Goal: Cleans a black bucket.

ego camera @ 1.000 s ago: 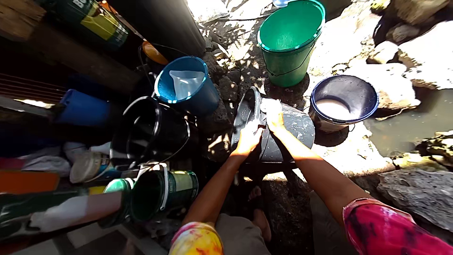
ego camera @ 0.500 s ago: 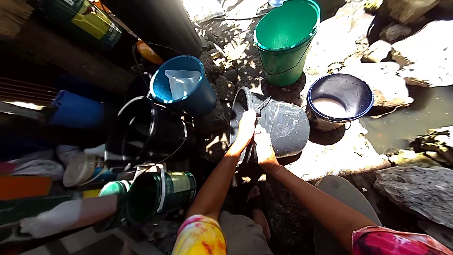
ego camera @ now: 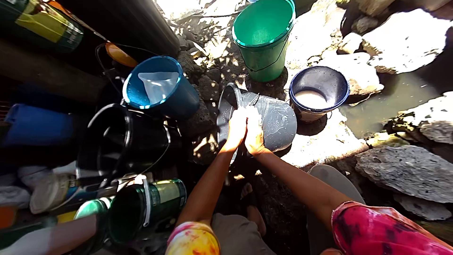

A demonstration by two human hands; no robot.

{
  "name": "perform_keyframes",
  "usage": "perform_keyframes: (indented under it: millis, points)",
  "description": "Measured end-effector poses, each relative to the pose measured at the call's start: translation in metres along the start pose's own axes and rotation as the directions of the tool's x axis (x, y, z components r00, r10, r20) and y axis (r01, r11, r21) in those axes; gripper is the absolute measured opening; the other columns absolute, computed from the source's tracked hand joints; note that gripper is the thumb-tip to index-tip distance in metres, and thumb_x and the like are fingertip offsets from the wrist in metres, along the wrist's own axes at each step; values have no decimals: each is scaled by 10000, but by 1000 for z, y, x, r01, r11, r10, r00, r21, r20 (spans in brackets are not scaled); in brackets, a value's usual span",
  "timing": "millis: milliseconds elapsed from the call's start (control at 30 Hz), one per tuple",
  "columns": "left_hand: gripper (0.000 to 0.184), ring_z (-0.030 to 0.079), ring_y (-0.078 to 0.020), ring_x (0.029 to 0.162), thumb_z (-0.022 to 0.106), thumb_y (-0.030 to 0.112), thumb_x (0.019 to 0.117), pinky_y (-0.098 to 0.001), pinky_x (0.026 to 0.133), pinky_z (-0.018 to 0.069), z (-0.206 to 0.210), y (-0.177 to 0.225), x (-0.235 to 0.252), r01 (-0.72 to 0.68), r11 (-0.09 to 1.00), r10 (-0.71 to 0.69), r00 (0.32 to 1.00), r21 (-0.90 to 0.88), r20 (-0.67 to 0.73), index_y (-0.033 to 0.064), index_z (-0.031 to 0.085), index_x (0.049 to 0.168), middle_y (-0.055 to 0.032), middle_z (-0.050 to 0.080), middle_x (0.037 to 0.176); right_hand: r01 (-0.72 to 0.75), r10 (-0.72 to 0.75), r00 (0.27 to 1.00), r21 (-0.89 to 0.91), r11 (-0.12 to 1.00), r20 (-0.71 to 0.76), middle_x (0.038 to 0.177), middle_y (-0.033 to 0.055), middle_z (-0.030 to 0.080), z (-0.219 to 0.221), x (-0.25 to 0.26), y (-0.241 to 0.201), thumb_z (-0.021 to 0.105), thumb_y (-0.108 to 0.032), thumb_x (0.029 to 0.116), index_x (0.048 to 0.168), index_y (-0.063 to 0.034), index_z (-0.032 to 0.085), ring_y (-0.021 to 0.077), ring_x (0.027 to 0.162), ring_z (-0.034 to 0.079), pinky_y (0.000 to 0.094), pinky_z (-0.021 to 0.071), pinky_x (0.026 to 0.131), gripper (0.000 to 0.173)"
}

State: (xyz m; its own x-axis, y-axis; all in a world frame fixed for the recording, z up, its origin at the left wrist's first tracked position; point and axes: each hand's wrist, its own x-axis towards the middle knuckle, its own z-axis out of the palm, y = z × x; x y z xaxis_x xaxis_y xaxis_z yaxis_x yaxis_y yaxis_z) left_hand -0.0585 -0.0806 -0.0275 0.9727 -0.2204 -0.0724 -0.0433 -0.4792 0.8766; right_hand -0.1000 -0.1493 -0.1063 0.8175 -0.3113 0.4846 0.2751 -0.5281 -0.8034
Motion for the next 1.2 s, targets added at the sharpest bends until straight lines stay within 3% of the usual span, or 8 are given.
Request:
perform_keyframes:
  millis: [167, 367, 467, 567, 700, 800, 933, 1200]
  points:
    - [375, 641, -320, 1064, 511, 306, 1072, -514, 906, 517, -18, -9, 9, -74, 977, 81, 996, 200, -24, -4, 616, 1255, -213, 652, 1171, 86, -46, 978, -196, 977, 202, 1503, 195, 539, -31, -41, 64, 465, -48, 970, 1391, 33, 594, 369, 1452, 449, 609, 312, 1198, 447]
    - [272, 637, -233, 900, 570, 173, 1026, -414, 812, 526, -6, -12, -1, -228, 960, 228, 974, 165, 18, -52, 642, 1159, -176, 658, 1001, -495, 531, 847, -320, 808, 33, 1555, 254, 431, -90, 27, 144, 227, -237, 1126, 1530, -13, 417, 402, 1472, 386, 587, 284, 1209, 499]
    - [229, 614, -204, 832, 602, 168, 1009, -395, 749, 517, -11, -10, -6, -236, 960, 227, 971, 149, 77, -29, 636, 1121, -145, 637, 947, -355, 393, 914, -270, 895, 103, 1591, 284, 370, -67, 8, 94, 355, -130, 1085, 1519, 62, 409, 404, 1513, 319, 514, 241, 1255, 479]
    - [176, 552, -150, 675, 655, 160, 963, -335, 613, 472, -20, -12, -18, -202, 968, 177, 970, 150, 166, 20, 590, 1047, -78, 568, 790, -87, 121, 980, -206, 975, 159, 1455, 300, 535, -54, 8, 70, 495, -86, 1020, 1379, 87, 579, 463, 1413, 454, 565, 322, 1201, 407]
    - [337, 600, -183, 746, 772, 194, 910, -381, 721, 526, -48, -10, -22, -156, 951, 44, 923, 267, 382, -44, 605, 1080, -117, 615, 826, -350, 411, 885, -272, 896, 216, 1524, 224, 501, -61, 78, 86, 315, -207, 1123, 1477, 9, 505, 358, 1456, 439, 506, 307, 1224, 457]
    - [539, 666, -354, 821, 785, 288, 924, -530, 781, 555, -38, 13, -27, 0, 908, -95, 974, 420, 207, -81, 543, 1233, -230, 653, 890, -338, 372, 912, -195, 921, 175, 1574, 209, 444, -47, 71, 58, 299, -189, 1122, 1539, 5, 414, 334, 1483, 405, 482, 304, 1232, 473]
    - [590, 653, -400, 789, 687, 439, 978, -579, 720, 537, -18, 20, -27, 174, 887, -138, 984, 427, -113, -27, 515, 1296, -228, 634, 846, 78, -80, 989, 21, 997, 128, 1554, 257, 448, -12, 3, 21, 467, 13, 988, 1423, 129, 495, 353, 1470, 423, 461, 343, 1221, 451]
    - [556, 665, -367, 687, 737, 377, 947, -555, 690, 552, -31, -10, -7, -129, 834, 141, 990, 537, 19, -108, 593, 1178, -197, 644, 734, 57, -64, 995, 79, 995, 83, 1305, 296, 643, -12, 69, 38, 518, 25, 997, 1202, 121, 669, 420, 1274, 602, 480, 456, 1120, 272]
